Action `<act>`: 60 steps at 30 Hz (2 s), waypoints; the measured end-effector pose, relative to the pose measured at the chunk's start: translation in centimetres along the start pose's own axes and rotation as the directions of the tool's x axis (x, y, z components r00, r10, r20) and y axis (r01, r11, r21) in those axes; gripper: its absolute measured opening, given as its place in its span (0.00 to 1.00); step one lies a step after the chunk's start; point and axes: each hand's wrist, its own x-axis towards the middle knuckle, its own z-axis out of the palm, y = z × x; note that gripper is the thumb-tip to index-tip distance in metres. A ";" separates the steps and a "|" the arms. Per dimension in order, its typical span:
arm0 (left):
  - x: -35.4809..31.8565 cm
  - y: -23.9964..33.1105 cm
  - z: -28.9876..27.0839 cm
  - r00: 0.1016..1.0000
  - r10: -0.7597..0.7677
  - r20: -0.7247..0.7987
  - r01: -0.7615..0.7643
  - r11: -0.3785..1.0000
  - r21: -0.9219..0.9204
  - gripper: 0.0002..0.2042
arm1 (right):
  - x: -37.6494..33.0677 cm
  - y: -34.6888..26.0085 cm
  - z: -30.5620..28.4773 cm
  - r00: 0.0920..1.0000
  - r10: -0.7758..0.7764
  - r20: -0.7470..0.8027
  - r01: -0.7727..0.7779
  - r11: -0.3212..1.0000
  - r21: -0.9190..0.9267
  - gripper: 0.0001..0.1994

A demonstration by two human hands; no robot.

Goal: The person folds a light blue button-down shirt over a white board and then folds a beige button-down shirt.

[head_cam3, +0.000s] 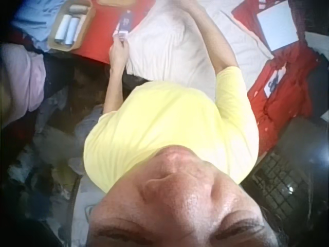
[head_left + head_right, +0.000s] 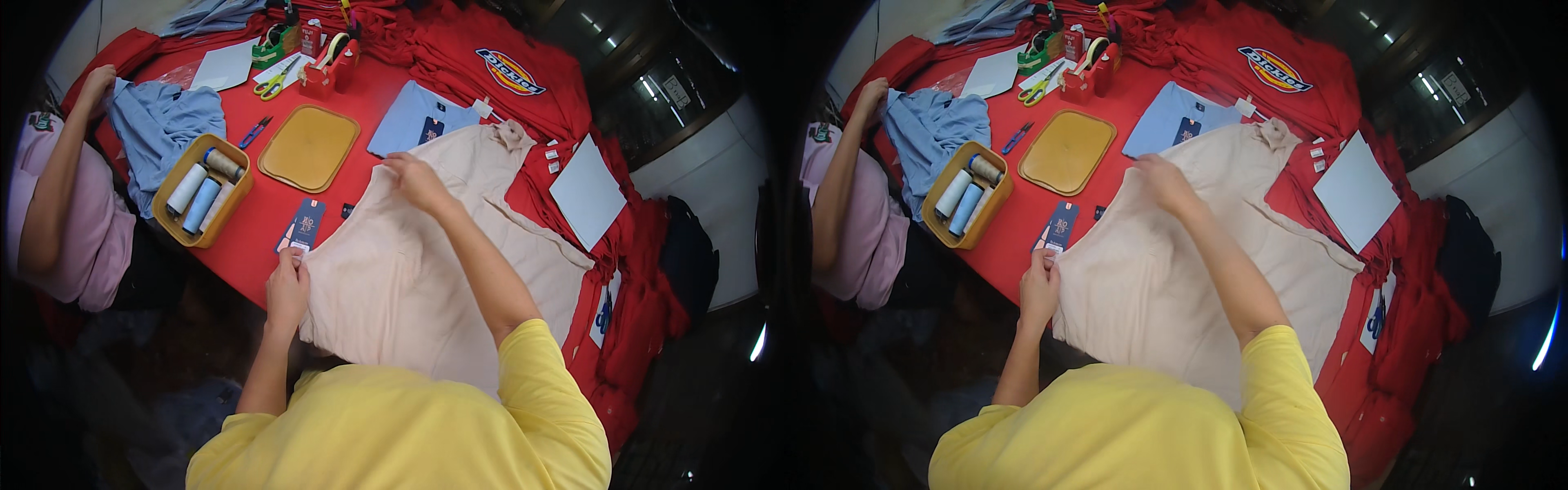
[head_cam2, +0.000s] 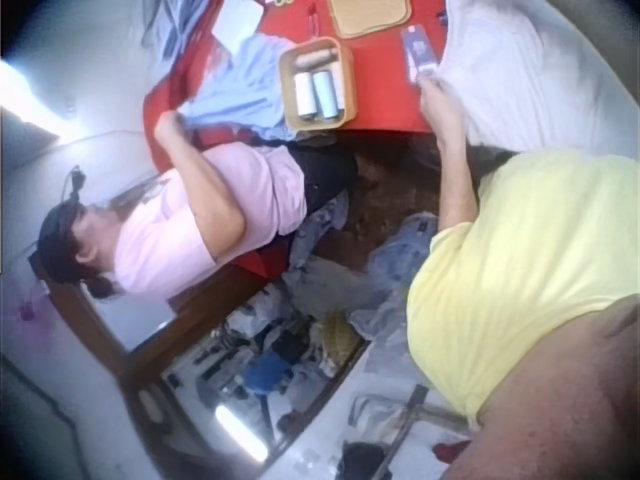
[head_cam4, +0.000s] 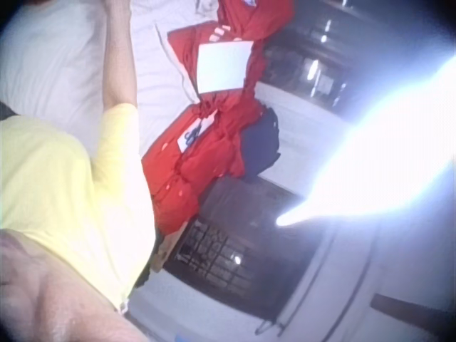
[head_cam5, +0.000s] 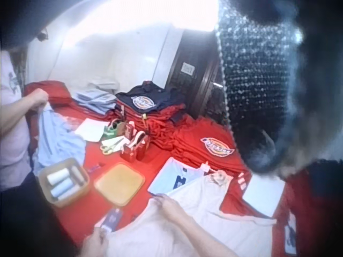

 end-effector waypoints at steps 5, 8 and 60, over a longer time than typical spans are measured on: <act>-1.2 1.3 -0.3 0.998 0.059 -0.004 -0.058 0.993 0.102 0.20 | 2.5 -0.9 3.3 0.936 0.273 0.221 -0.268 0.962 -0.052 0.12; -0.9 1.3 -1.1 0.999 -0.052 0.014 0.052 0.999 -0.001 0.20 | 4.1 -1.2 2.4 0.938 0.249 0.242 -0.261 0.965 0.017 0.06; 14.9 6.1 11.0 0.860 0.495 -0.121 -0.478 0.866 0.144 0.15 | -39.8 -5.4 -13.4 0.240 0.802 -0.547 -0.964 0.131 -0.232 0.18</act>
